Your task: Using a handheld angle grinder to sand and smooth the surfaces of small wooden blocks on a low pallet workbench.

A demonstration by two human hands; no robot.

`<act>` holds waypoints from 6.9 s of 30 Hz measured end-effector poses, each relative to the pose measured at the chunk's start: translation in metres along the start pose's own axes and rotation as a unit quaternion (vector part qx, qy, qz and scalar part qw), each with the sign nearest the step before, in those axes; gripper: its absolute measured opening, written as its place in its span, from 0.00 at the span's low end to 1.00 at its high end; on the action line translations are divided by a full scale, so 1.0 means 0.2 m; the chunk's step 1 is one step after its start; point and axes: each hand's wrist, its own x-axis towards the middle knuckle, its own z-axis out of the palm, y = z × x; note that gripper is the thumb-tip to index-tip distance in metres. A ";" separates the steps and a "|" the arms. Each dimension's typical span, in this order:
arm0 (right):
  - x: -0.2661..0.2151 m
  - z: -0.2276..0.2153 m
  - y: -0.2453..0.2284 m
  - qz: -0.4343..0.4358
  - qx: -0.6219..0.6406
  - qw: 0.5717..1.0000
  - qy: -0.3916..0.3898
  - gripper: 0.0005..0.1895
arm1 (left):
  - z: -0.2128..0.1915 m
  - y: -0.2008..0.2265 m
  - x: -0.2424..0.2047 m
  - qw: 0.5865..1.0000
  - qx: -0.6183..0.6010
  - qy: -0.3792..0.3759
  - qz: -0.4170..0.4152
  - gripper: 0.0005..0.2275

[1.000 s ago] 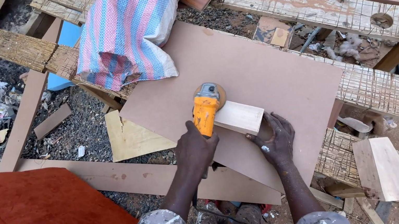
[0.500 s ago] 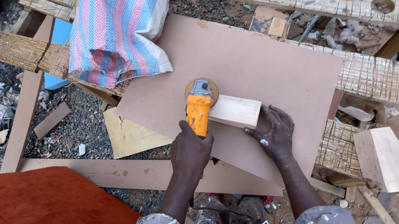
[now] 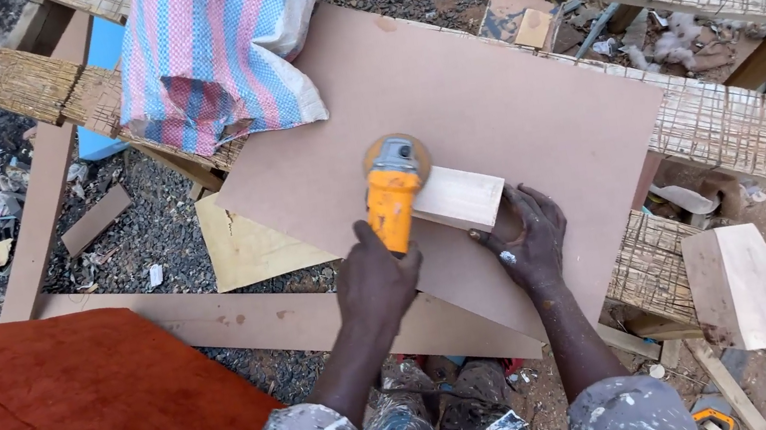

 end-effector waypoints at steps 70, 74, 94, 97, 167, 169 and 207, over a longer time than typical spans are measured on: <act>0.00 0.04 0.05 -0.061 -0.013 0.997 0.037 0.56 | 0.03 -0.06 -0.23 0.998 -0.019 -0.059 -0.010 0.29; 0.00 0.02 0.02 -0.064 -0.008 0.997 0.039 0.57 | -0.05 -0.15 -0.16 0.998 -0.023 -0.003 -0.055 0.29; 0.00 -0.01 -0.01 0.000 0.054 0.999 0.007 0.53 | -0.04 -0.13 -0.17 0.999 0.000 -0.006 -0.043 0.42; 0.00 0.01 0.00 0.009 0.051 0.999 0.002 0.53 | -0.01 -0.04 -0.27 0.999 -0.016 -0.027 -0.044 0.44; -0.04 -0.01 0.00 -0.020 0.120 0.992 -0.015 0.57 | -0.22 0.09 -0.13 0.998 -0.027 -0.047 -0.024 0.40; -0.07 0.01 0.02 -0.004 0.113 0.994 -0.003 0.55 | -0.16 0.11 -0.14 0.998 -0.002 -0.061 -0.009 0.41; -0.03 0.09 0.13 -0.002 0.042 0.999 0.008 0.49 | -0.07 0.23 -0.15 0.994 0.025 -0.087 0.057 0.45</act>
